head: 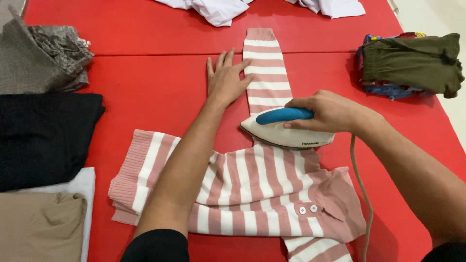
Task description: Ironing a pink and white striped shirt on a mat placed on the floor.
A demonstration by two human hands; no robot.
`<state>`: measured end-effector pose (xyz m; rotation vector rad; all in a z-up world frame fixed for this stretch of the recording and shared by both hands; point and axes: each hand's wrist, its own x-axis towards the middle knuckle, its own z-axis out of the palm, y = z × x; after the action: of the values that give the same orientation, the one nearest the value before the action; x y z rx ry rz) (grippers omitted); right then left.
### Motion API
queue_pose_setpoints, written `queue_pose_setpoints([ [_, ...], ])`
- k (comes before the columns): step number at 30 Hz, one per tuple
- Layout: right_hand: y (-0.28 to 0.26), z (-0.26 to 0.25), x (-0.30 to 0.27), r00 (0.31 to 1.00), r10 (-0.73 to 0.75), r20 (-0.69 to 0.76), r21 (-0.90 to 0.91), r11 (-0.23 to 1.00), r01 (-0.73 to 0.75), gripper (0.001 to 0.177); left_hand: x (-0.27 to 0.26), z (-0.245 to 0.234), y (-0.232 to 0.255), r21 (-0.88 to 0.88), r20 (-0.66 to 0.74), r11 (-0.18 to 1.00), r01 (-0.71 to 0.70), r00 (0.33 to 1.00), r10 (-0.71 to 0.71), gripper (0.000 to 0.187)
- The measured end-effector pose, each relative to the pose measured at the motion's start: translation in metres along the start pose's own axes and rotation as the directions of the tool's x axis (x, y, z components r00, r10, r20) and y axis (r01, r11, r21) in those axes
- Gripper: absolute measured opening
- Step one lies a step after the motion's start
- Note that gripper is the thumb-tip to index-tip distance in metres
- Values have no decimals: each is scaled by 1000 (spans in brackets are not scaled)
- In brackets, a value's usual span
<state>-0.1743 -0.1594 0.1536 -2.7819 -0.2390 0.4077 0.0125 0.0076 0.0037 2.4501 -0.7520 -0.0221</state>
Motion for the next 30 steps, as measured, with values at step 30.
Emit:
queue_pose_setpoints([
  [30,122,-41,151,905,207,-371,55,978,-201,49,4,7,0,-4,-15,1000,28,999,-28,110],
])
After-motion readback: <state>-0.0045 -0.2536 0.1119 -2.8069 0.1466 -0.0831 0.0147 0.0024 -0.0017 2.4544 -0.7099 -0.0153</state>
